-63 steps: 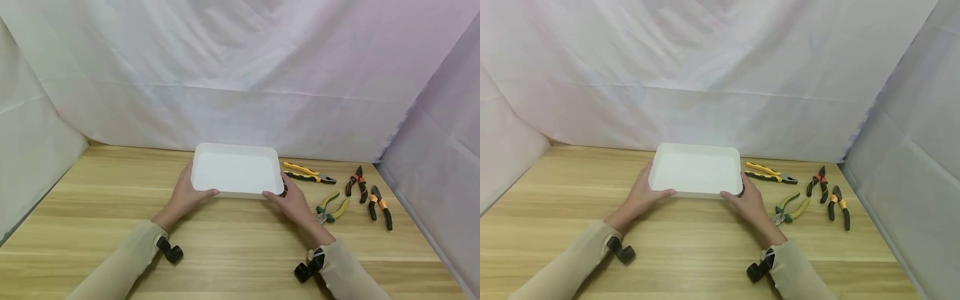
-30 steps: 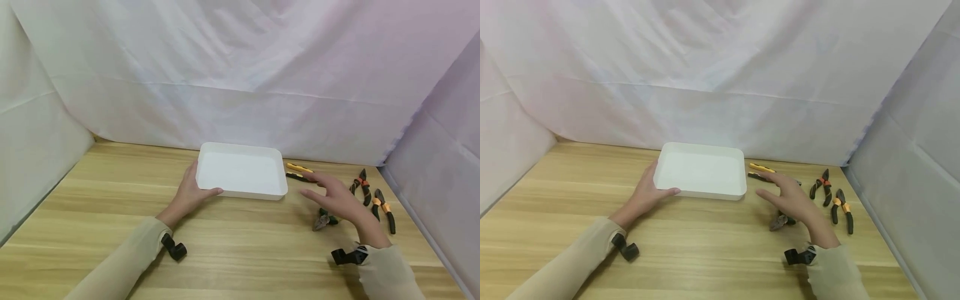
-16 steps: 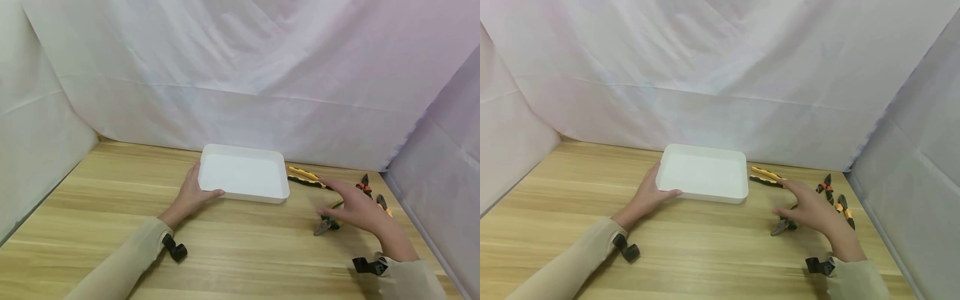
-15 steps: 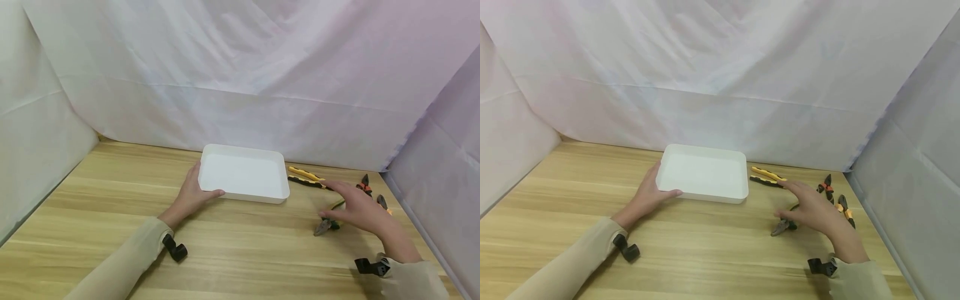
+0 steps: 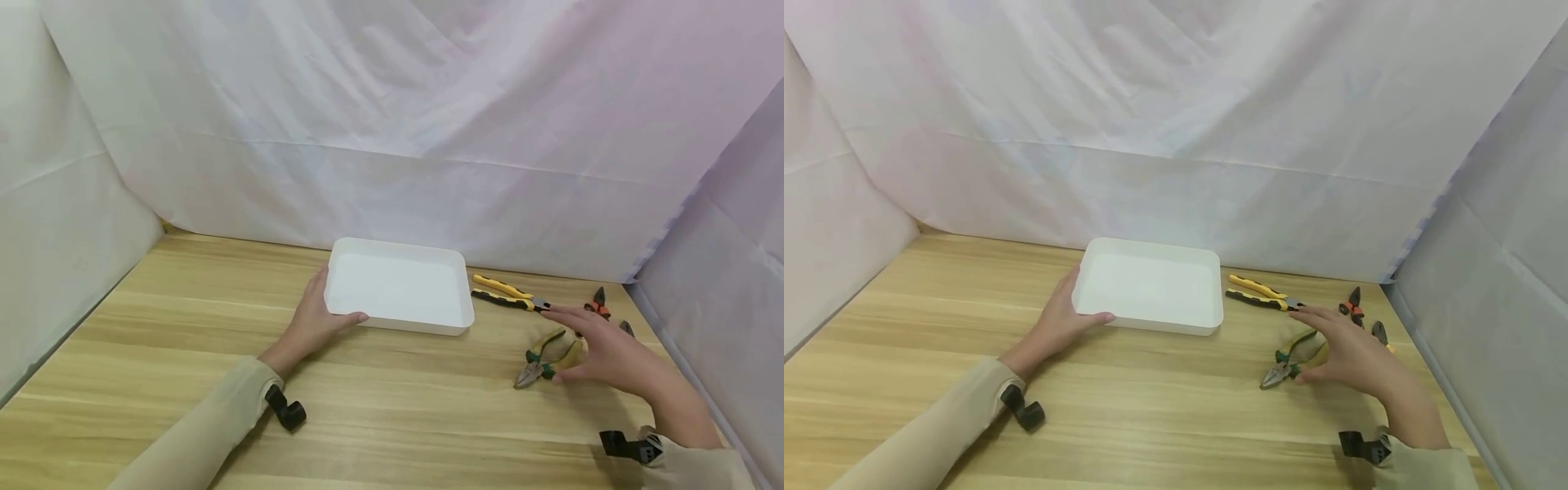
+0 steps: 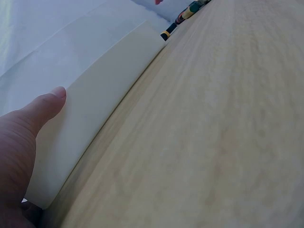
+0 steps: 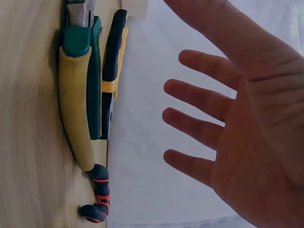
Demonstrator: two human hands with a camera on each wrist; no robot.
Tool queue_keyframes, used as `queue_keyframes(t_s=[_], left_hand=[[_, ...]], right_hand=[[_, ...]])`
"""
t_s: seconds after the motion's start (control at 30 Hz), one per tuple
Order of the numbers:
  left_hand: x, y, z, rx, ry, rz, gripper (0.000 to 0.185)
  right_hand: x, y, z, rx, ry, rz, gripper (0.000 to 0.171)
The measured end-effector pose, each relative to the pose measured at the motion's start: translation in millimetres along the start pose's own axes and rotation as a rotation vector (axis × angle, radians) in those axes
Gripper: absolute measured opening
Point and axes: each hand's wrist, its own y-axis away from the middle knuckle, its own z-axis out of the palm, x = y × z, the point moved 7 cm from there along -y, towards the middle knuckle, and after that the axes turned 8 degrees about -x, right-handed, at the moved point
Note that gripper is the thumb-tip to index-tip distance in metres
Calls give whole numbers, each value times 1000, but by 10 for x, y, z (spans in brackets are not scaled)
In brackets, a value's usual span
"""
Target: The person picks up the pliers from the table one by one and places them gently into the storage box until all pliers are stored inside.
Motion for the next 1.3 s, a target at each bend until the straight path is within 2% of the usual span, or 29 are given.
queue_keyframes(t_s=[0.2, 0.37, 0.8, 1.1, 1.3], left_hand=[[-7, 2, 12, -1, 1, -15, 125], [-15, 1, 4, 3, -7, -17, 125], [-30, -6, -3, -3, -14, -27, 127], [-26, 0, 4, -6, -1, -24, 127], [-26, 15, 0, -11, 27, -28, 127]], right_hand=[[42, -56, 136, -52, -26, -18, 106], [62, -95, 195, -53, -29, -49, 105], [95, -150, 304, -102, -113, -103, 92], [169, -192, 412, -165, -125, -98, 80], [146, -220, 444, -163, -112, -103, 73]])
